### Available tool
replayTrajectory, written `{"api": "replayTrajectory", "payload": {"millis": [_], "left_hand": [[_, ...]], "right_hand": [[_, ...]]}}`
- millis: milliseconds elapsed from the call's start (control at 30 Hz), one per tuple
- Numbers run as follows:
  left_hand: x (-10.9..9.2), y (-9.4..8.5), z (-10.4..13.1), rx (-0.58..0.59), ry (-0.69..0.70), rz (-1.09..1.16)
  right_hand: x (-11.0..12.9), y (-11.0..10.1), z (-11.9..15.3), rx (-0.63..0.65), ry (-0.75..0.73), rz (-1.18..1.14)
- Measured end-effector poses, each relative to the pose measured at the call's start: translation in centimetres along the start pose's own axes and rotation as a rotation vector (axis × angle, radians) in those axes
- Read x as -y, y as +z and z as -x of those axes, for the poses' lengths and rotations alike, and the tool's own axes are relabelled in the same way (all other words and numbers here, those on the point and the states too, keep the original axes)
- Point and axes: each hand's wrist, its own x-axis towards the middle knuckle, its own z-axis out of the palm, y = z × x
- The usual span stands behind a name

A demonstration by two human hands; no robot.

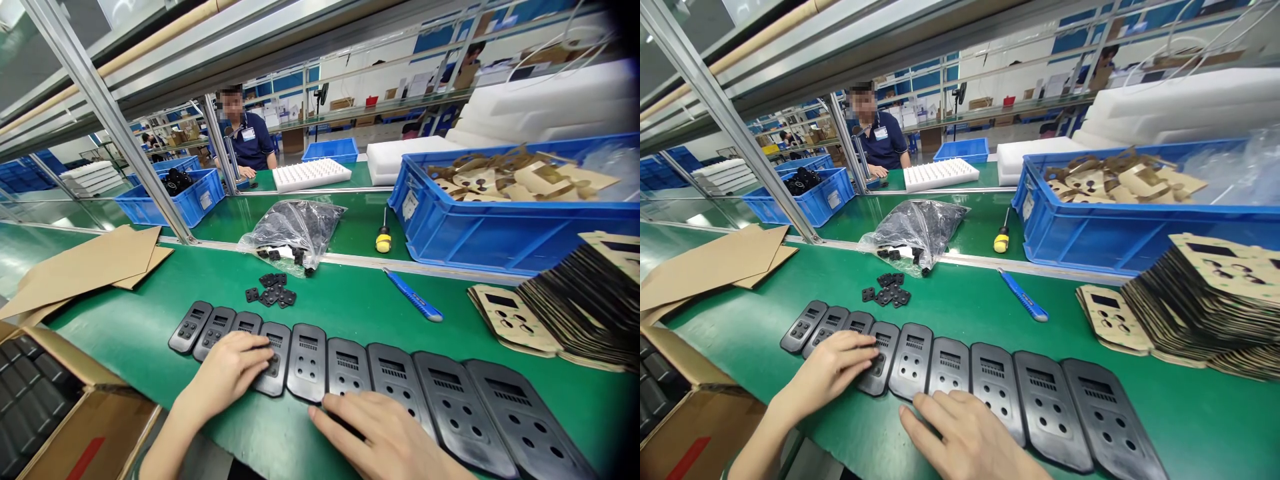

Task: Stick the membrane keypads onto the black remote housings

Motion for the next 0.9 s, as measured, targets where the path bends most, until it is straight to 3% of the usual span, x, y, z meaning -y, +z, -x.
{"api": "replayTrajectory", "payload": {"millis": [100,233,367,500,667,900], "left_hand": [[2.6,-0.2,-2.4,-0.036,-0.197,-0.028],[6.1,0.1,-6.5,-0.066,-0.333,-0.002],[6.9,0.1,-8.1,-0.105,-0.429,0.133],[4.5,0.3,-6.7,-0.167,-0.501,0.383],[-0.1,1.8,-4.6,-0.120,-0.497,0.740],[-4.0,3.3,-3.9,-0.030,-0.454,0.825]], "right_hand": [[0.0,0.0,-0.1,0.007,-0.008,-0.011],[0.1,0.2,0.1,0.020,-0.007,-0.025],[0.0,0.3,0.2,0.007,-0.006,-0.012],[0.0,0.3,-0.1,-0.118,0.034,0.011],[-0.2,0.4,-0.2,-0.240,0.141,-0.009],[-0.5,0.2,-0.1,-0.237,0.194,0.046]]}}
